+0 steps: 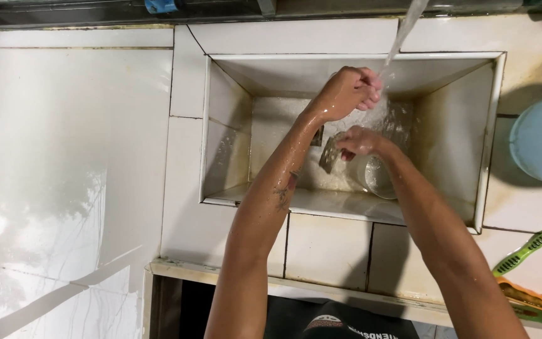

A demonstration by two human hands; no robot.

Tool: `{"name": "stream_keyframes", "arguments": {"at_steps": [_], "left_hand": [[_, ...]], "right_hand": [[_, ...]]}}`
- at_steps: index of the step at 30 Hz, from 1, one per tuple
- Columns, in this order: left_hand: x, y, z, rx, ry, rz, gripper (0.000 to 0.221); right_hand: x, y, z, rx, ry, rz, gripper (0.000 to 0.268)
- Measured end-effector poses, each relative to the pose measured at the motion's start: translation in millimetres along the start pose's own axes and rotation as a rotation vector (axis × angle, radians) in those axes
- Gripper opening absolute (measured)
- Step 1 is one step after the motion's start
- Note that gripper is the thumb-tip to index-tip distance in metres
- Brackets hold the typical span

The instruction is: Scrubbing a sink drain with a toothbrush and rinsing a plastic container under a faucet.

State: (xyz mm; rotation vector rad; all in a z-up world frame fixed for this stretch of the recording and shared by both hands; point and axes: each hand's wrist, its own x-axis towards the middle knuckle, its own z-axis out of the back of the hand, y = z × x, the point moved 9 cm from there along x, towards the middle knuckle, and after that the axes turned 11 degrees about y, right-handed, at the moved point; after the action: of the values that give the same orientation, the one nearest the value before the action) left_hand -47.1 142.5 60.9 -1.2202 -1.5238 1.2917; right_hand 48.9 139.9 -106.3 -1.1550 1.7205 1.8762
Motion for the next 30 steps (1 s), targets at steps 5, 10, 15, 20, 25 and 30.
{"name": "stream_keyframes", "arguments": {"at_steps": [5, 10, 15, 20, 25, 30], "left_hand": [[-14, 7, 13, 0.037, -0.093, 0.044, 0.016], [-45, 23, 45, 0.362, -0.221, 0.118, 0.016], [-88, 85, 69, 0.454, -0.242, 0.312, 0.063], [-108, 120, 69, 0.104, -0.19, 0.293, 0.056], [-107, 200, 113, 0.162, -0.272, 0.151, 0.033], [-177, 248, 149, 0.784, -0.388, 0.886, 0.031]], "right_hand": [[33, -37, -5, -0.078, 0.007, -0.095, 0.035], [19, -15, 24, -0.024, -0.15, -0.054, 0.035], [-20, 36, 27, -0.005, -0.123, 0.075, 0.037], [-44, 71, 33, -0.011, -0.17, 0.15, 0.027], [-30, 64, 72, -0.037, -0.402, 0.164, 0.03], [-31, 89, 64, -0.027, -0.417, 0.09, 0.041]]}}
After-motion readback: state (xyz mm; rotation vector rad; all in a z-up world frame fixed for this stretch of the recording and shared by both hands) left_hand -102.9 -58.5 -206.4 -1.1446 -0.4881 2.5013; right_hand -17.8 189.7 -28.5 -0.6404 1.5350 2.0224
